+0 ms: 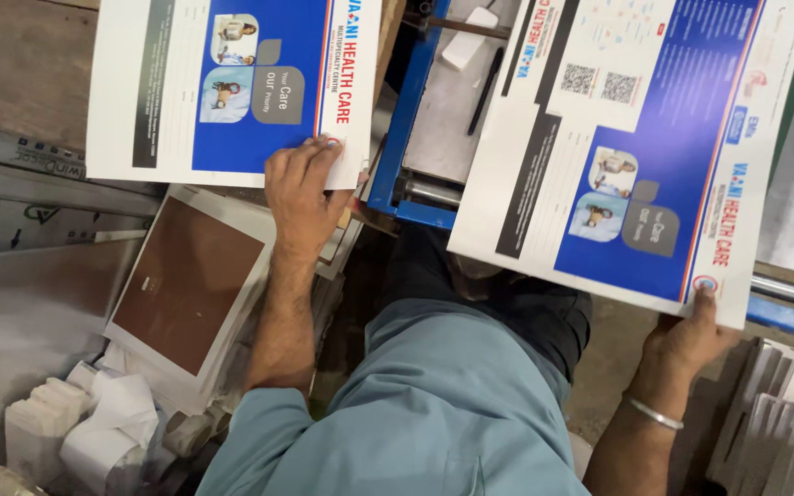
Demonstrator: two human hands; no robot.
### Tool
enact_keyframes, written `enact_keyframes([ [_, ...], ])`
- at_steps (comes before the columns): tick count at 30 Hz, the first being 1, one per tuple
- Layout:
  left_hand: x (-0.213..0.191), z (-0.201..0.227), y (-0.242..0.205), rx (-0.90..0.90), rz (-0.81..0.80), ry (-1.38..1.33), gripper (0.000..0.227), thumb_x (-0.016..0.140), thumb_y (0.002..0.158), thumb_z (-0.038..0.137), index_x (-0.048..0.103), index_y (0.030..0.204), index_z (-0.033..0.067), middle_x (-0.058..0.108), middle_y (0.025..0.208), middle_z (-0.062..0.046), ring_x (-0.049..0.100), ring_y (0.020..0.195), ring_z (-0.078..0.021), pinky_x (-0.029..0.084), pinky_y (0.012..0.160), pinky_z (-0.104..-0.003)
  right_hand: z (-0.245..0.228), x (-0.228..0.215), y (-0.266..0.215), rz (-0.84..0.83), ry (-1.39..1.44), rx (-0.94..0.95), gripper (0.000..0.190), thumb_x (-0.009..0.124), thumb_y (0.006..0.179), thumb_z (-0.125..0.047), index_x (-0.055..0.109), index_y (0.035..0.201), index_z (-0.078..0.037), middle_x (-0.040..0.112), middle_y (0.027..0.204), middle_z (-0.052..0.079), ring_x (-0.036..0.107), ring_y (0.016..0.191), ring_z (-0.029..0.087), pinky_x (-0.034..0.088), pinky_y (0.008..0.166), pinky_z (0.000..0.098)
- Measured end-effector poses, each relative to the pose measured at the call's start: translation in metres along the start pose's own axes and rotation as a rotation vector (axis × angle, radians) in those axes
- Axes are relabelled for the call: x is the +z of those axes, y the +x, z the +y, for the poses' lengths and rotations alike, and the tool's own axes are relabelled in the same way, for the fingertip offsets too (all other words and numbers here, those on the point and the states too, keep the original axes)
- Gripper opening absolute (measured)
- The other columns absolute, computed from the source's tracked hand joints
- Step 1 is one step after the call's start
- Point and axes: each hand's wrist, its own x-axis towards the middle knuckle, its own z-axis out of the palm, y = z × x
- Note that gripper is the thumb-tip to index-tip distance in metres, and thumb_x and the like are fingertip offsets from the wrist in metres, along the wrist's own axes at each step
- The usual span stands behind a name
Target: The person sits on the floor and repeatedly feeds printed sheets into a blue laminating machine. They pull the sheets through the rollers and place the finished laminated sheets onto a stack on the left side.
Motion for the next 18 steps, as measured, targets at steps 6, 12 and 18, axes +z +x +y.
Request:
enact_keyframes([
  [6, 0.002, 0.002, -0.003, -0.011, 0.095, 0.09, 0.044, 0.083, 0.087, 0.027, 0.068, 0.124, 0.0084, 0.061, 0.136, -0.014, 0.052, 0.13, -0.0358, 0.038, 0.113, -0.053, 0.029, 0.015, 0.053, 0.01, 0.058, 0.018, 0.033, 0.063, 0.106, -0.001, 0.055, 0.136, 0.009, 0.07, 0.13, 0.021, 0.074, 0.116, 0.031, 0.068, 0.101, 0.0406],
  [12, 0.001, -0.002, -0.003, -0.045, -0.009, 0.098, 0.055, 0.082, 0.085, 0.034, 0.065, 0.129, 0.0053, 0.061, 0.138, -0.018, 0.052, 0.134, -0.0366, 0.035, 0.115, -0.056, 0.05, 0.013, 0.074, -0.063, 0.119, 0.234, 0.028, 0.056, 0.109, -0.007, 0.055, 0.134, 0.004, 0.07, 0.12, 0.019, 0.076, 0.103, 0.033, 0.07, 0.086, 0.0457],
  [18, -0.009, 0.0, 0.003, -0.064, -0.13, 0.088, 0.057, 0.083, 0.086, 0.031, 0.064, 0.133, 0.0034, 0.061, 0.136, -0.017, 0.052, 0.132, -0.0355, 0.036, 0.116, -0.056, 0.048, 0.007, 0.052, -0.163, -0.029, 0.353, 0.028, 0.054, 0.115, -0.016, 0.055, 0.133, 0.006, 0.072, 0.117, 0.022, 0.076, 0.101, 0.033, 0.068, 0.085, 0.0416],
])
